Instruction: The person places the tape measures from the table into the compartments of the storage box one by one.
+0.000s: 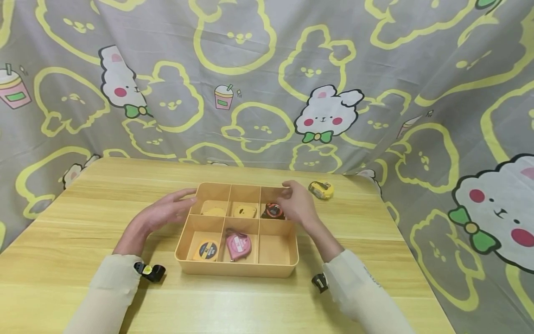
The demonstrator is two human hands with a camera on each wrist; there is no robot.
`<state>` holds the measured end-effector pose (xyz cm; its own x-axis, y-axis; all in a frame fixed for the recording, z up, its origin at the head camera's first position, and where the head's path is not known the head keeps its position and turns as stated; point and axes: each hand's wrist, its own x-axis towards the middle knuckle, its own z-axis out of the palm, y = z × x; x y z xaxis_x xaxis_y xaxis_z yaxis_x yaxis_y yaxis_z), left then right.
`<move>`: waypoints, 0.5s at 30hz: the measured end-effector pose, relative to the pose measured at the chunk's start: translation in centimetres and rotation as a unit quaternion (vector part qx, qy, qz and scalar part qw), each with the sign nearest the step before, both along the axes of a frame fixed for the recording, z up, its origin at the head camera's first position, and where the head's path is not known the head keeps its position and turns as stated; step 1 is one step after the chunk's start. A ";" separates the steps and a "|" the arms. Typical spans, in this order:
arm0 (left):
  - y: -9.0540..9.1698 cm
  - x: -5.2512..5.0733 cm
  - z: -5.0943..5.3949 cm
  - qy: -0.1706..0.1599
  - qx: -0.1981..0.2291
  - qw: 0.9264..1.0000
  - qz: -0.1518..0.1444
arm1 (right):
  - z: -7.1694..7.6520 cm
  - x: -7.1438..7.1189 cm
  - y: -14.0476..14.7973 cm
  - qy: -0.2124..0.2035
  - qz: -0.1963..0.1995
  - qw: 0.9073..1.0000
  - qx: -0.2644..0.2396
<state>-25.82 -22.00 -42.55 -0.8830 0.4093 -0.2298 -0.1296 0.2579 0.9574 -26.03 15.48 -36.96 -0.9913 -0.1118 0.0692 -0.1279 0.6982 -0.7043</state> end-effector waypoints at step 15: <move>0.2 0.0 0.1 0.002 -0.012 1.000 0.002 | -0.5 -0.6 1.8 0.032 -0.043 0.999 0.008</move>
<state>-25.84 -21.85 -42.40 -0.8852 0.4007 -0.2362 -0.1265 0.2812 0.9513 -26.61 17.32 -37.47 -0.9908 -0.0274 0.1325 -0.1116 0.7197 -0.6853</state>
